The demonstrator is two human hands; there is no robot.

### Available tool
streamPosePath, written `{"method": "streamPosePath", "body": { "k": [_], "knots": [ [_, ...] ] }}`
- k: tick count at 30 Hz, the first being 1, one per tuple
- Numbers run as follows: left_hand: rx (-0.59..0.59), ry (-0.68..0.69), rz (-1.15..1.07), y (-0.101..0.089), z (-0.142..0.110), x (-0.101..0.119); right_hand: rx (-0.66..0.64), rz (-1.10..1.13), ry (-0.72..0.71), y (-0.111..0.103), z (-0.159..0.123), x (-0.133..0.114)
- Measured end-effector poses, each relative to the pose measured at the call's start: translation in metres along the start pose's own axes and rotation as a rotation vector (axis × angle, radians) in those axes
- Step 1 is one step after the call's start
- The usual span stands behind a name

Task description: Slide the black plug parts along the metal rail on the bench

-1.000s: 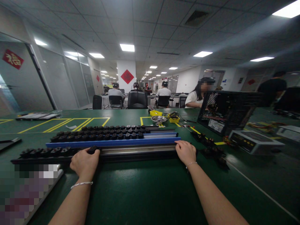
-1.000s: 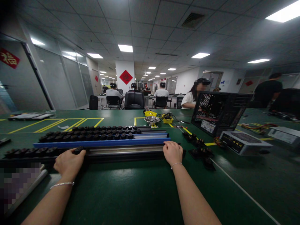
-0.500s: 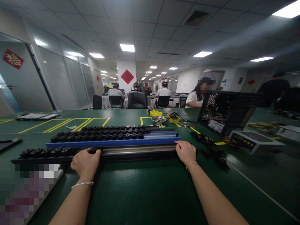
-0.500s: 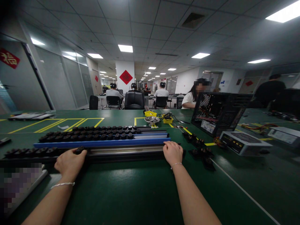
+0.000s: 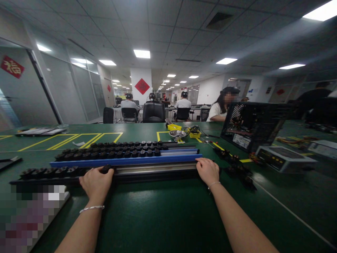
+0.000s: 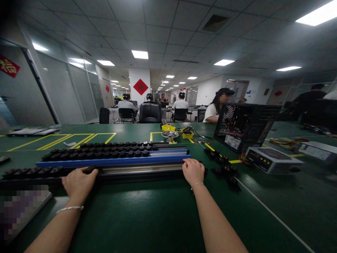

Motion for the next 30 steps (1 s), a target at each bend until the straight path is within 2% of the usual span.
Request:
{"method": "streamPosePath", "body": {
  "k": [6,19,30],
  "knots": [
    [0.005,0.038,0.002,0.0003,0.0010,0.0028,0.004,-0.002,0.001,0.0007,0.0004,0.0006],
    [-0.018,0.038,0.013,0.0019,0.0019,0.0029,-0.026,0.013,0.010,0.0016,0.0005,0.0009],
    [-0.028,0.026,0.013,0.0055,0.0024,0.0019,0.003,-0.006,0.003,0.0004,0.0003,-0.0001]
  ]
}}
Point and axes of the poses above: each hand's wrist, its own z-axis towards the middle knuckle, its own y-axis out of the palm, x = y × z, the point moved 7 cm from there along z, towards the middle knuckle, and after that the axes turned 8 degrees about -x, right-handed, at the moved point
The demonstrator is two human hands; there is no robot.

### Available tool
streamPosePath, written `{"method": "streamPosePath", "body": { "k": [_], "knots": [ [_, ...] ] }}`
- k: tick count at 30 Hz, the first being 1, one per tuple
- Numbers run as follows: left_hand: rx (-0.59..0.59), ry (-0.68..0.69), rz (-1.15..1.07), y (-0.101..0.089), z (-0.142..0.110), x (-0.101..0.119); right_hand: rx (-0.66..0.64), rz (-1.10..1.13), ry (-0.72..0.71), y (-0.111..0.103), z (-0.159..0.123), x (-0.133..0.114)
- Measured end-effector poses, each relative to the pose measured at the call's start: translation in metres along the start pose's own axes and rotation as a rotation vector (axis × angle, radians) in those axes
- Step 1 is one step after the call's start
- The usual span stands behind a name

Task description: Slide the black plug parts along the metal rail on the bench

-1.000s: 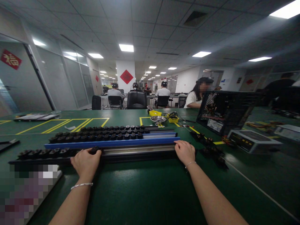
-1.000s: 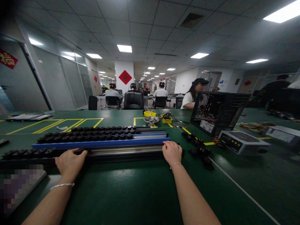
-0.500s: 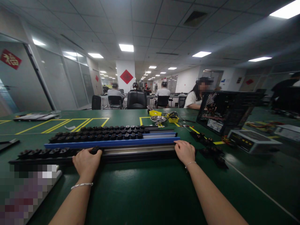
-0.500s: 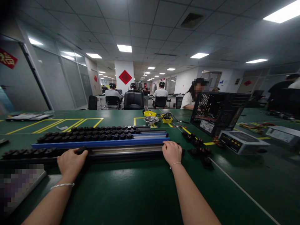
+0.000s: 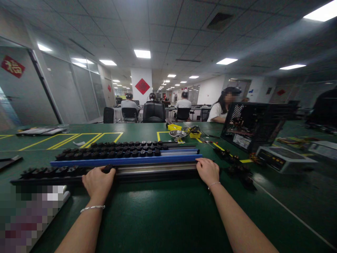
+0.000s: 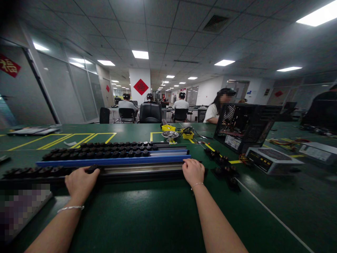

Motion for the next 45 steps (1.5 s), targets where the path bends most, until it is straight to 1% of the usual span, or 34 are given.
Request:
{"method": "streamPosePath", "body": {
  "k": [18,22,45],
  "knots": [
    [-0.007,-0.022,0.000,0.0037,0.0010,-0.0018,0.007,0.015,0.009,-0.0006,-0.0008,-0.0006],
    [0.009,-0.023,-0.011,0.0032,-0.0001,-0.0014,-0.003,0.014,0.006,0.0001,-0.0004,-0.0004],
    [-0.016,-0.040,-0.032,0.0023,-0.0022,0.0007,-0.017,-0.008,0.004,0.0010,0.0012,-0.0008]
  ]
}}
Point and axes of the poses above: each hand's wrist, its own z-axis towards the middle knuckle, its own y-axis out of the palm, x = y × z, the point moved 7 cm from there along z, towards the middle knuckle, and after that the axes turned 8 degrees about -x, right-handed, at the moved point
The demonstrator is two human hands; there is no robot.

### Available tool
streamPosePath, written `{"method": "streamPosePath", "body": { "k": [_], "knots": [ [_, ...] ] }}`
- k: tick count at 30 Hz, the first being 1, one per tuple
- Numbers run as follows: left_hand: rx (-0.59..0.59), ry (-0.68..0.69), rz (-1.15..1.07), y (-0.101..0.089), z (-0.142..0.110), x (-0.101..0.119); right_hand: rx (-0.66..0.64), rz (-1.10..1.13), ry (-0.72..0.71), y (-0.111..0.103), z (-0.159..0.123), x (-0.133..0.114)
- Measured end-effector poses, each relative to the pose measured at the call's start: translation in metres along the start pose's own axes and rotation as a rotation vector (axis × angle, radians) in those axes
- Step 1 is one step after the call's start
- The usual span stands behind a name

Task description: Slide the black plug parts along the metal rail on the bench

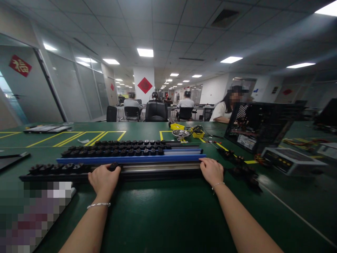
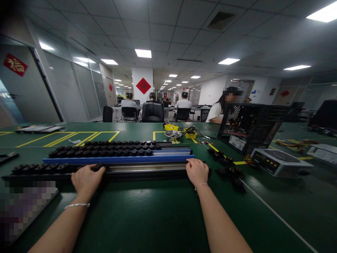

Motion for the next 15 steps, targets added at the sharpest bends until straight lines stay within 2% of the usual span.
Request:
{"method": "streamPosePath", "body": {
  "k": [15],
  "knots": [
    [-0.006,0.011,-0.013,0.0017,-0.0050,0.0063,-0.010,-0.005,0.002,-0.0011,-0.0007,-0.0008]
  ]
}}
Point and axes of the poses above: each hand's wrist, its own z-axis towards the middle knuckle, its own y-axis out of the palm, x = y × z, the point moved 7 cm from there along z, towards the middle knuckle, and after that the axes turned 8 degrees about -x, right-handed, at the moved point
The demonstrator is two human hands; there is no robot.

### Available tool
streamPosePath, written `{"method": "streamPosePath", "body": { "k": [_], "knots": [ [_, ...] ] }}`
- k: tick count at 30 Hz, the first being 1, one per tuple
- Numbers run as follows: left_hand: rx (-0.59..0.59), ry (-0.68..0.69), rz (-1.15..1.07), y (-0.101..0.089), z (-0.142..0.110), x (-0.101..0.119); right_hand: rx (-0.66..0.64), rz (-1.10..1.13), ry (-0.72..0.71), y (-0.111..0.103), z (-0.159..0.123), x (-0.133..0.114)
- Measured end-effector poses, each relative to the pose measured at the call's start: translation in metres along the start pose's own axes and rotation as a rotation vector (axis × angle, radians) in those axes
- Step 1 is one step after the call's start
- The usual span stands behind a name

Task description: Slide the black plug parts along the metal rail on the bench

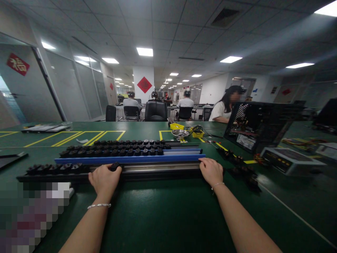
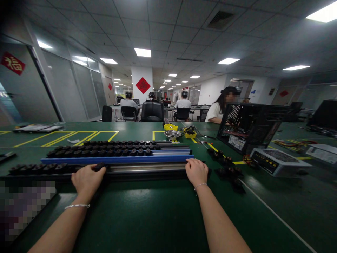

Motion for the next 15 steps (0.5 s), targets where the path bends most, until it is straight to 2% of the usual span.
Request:
{"method": "streamPosePath", "body": {
  "k": [15],
  "knots": [
    [-0.015,-0.003,-0.040,0.0026,0.0000,0.0015,0.006,-0.005,0.001,0.0010,0.0009,0.0010]
  ]
}}
Point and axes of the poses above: each hand's wrist, its own z-axis towards the middle knuckle, its own y-axis out of the palm, x = y × z, the point moved 7 cm from there along z, towards the middle knuckle, and after that the axes turned 8 degrees about -x, right-handed, at the moved point
